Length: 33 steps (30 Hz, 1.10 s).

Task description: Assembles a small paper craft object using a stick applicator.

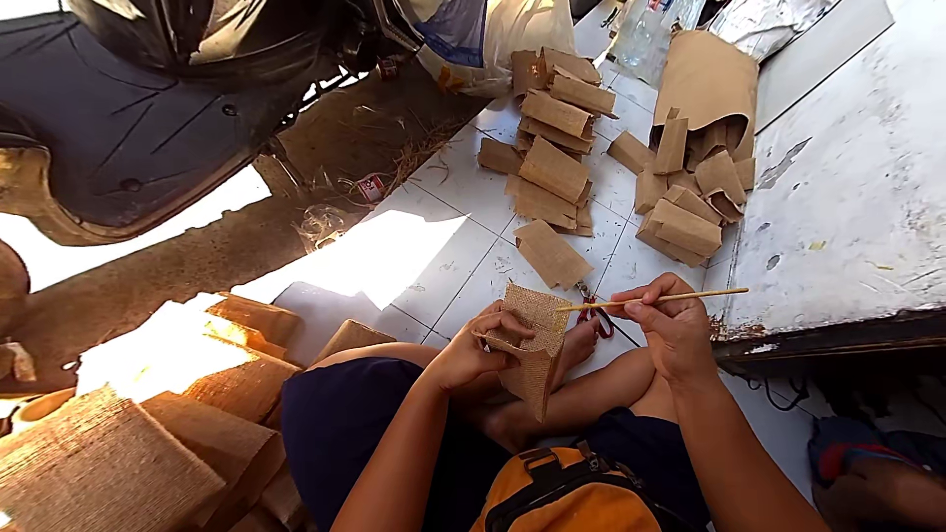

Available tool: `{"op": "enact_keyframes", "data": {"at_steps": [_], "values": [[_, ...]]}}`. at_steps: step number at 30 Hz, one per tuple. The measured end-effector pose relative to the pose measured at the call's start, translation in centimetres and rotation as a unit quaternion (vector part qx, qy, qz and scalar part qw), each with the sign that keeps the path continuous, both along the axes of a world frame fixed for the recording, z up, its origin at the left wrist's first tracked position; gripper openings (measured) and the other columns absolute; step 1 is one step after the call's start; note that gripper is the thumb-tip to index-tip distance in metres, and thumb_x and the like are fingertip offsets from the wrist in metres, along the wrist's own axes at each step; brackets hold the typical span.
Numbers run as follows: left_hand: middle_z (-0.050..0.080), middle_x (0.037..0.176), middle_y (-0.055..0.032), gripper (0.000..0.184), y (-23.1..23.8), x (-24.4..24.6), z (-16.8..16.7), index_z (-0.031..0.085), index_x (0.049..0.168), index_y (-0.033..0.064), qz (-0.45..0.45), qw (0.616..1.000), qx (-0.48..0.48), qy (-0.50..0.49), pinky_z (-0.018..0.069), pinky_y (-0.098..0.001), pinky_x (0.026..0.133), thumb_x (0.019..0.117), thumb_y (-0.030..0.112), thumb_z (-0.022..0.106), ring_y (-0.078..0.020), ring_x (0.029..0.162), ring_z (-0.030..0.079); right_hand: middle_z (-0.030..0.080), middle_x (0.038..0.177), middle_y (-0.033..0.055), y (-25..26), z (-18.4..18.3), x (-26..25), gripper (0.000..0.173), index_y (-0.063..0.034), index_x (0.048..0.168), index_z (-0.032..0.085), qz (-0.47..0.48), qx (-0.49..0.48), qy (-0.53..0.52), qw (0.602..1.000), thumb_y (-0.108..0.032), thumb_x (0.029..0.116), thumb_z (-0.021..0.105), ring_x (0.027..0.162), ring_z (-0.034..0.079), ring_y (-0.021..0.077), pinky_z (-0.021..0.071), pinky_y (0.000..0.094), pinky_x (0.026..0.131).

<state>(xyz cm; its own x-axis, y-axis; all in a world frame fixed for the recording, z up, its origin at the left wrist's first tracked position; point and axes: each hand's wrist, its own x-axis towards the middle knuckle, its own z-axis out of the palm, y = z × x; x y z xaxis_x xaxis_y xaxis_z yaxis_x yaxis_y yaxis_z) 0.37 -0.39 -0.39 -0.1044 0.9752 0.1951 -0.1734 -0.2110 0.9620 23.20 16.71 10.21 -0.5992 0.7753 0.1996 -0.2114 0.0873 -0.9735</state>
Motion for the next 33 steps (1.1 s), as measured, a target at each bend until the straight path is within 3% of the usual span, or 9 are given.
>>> {"op": "enact_keyframes", "data": {"at_steps": [3, 6, 10, 14, 19, 23, 27, 30, 33], "values": [[0.061, 0.121, 0.0010, 0.032, 0.0, 0.1, 0.2, 0.075, 0.105, 0.0157, 0.006, 1.000, -0.005, 0.006, 0.0529, -0.0288, 0.095, 0.0748, 0.007, 0.079, -0.0096, 0.113, 0.058, 0.077, 0.095, 0.0090, 0.2, 0.1, 0.1, 0.023, -0.0148, 0.092, 0.063, -0.035, -0.013, 0.036, 0.999, 0.007, 0.0923, 0.056, 0.086, 0.077, 0.0214, 0.0637, 0.0367, 0.083], [0.061, 0.121, 0.0015, 0.033, -0.2, 0.0, 0.2, 0.075, 0.106, 0.0164, 0.005, 1.000, -0.004, 0.005, 0.0534, -0.0281, 0.094, 0.0748, 0.007, 0.079, -0.0091, 0.113, 0.058, 0.077, 0.092, 0.0072, -0.1, -0.4, 0.4, 0.019, -0.0166, 0.091, 0.065, 0.019, -0.005, 0.011, 1.000, 0.002, 0.0897, 0.065, 0.086, 0.077, 0.0198, 0.0638, 0.0358, 0.082], [0.061, 0.120, 0.0009, 0.033, -0.1, 0.1, 0.3, 0.074, 0.106, 0.0147, 0.007, 1.000, -0.015, 0.020, 0.0549, -0.0270, 0.091, 0.0751, 0.005, 0.077, -0.0090, 0.111, 0.059, 0.077, 0.095, 0.0073, -0.1, -0.2, 0.4, 0.025, -0.0156, 0.092, 0.063, -0.055, 0.032, 0.028, 0.998, 0.008, 0.0904, 0.058, 0.088, 0.077, 0.0210, 0.0640, 0.0377, 0.084], [0.061, 0.121, 0.0011, 0.033, -0.1, 0.2, 0.2, 0.074, 0.106, 0.0153, 0.004, 1.000, -0.011, 0.011, 0.0540, -0.0278, 0.093, 0.0744, 0.005, 0.077, -0.0091, 0.112, 0.059, 0.077, 0.094, 0.0048, -0.7, -0.6, 0.8, 0.020, -0.0186, 0.093, 0.065, 0.019, 0.048, 0.009, 0.999, 0.000, 0.0895, 0.068, 0.089, 0.076, 0.0185, 0.0638, 0.0354, 0.083], [0.062, 0.120, 0.0006, 0.036, -0.6, -0.6, 0.6, 0.074, 0.109, 0.0154, 0.058, 0.998, -0.004, 0.034, 0.0559, -0.0270, 0.089, 0.0748, 0.006, 0.078, -0.0103, 0.111, 0.060, 0.077, 0.094, 0.0047, 0.8, -2.0, 0.1, 0.024, -0.0130, 0.097, 0.057, -0.118, 0.038, 0.003, 0.992, 0.011, 0.0928, 0.056, 0.086, 0.077, 0.0203, 0.0644, 0.0371, 0.083], [0.060, 0.126, 0.0016, 0.045, -1.8, -1.8, 1.0, 0.069, 0.118, 0.0165, 0.161, 0.987, 0.023, 0.008, 0.0557, -0.0269, 0.091, 0.0754, 0.004, 0.077, -0.0103, 0.112, 0.060, 0.071, 0.092, 0.0033, 2.0, -7.6, -0.1, 0.014, -0.0051, 0.103, 0.054, -0.076, 0.065, -0.194, 0.976, 0.003, 0.0950, 0.063, 0.082, 0.072, 0.0108, 0.0611, 0.0312, 0.079], [0.065, 0.124, 0.0048, 0.065, -1.9, -1.6, 1.6, 0.059, 0.134, 0.0204, 0.153, 0.988, 0.015, -0.036, 0.0584, -0.0259, 0.089, 0.0751, 0.006, 0.083, -0.0075, 0.106, 0.066, 0.071, 0.097, 0.0168, 2.2, -12.4, -0.9, 0.011, 0.0028, 0.106, 0.061, -0.044, 0.127, -0.360, 0.923, -0.001, 0.0965, 0.066, 0.087, 0.071, 0.0260, 0.0587, 0.0464, 0.081], [0.063, 0.128, 0.0038, 0.085, -1.8, -1.7, 1.7, 0.045, 0.149, 0.0222, 0.131, 0.991, 0.018, -0.031, 0.0585, -0.0250, 0.088, 0.0751, 0.004, 0.082, -0.0068, 0.106, 0.066, 0.070, 0.091, 0.0174, 1.8, -13.9, -1.7, 0.010, 0.0013, 0.106, 0.064, -0.033, 0.193, -0.427, 0.883, -0.004, 0.0972, 0.066, 0.082, 0.068, 0.0315, 0.0541, 0.0549, 0.079], [0.057, 0.141, 0.0042, 0.108, -1.6, -1.7, 1.8, 0.025, 0.161, 0.0247, 0.121, 0.991, 0.028, -0.046, 0.0578, -0.0248, 0.092, 0.0739, 0.003, 0.084, -0.0067, 0.113, 0.064, 0.071, 0.089, 0.0171, 1.6, -14.6, -2.3, 0.010, -0.0003, 0.105, 0.066, -0.018, 0.252, -0.477, 0.842, -0.004, 0.0972, 0.064, 0.085, 0.068, 0.0344, 0.0455, 0.0617, 0.091]]}}
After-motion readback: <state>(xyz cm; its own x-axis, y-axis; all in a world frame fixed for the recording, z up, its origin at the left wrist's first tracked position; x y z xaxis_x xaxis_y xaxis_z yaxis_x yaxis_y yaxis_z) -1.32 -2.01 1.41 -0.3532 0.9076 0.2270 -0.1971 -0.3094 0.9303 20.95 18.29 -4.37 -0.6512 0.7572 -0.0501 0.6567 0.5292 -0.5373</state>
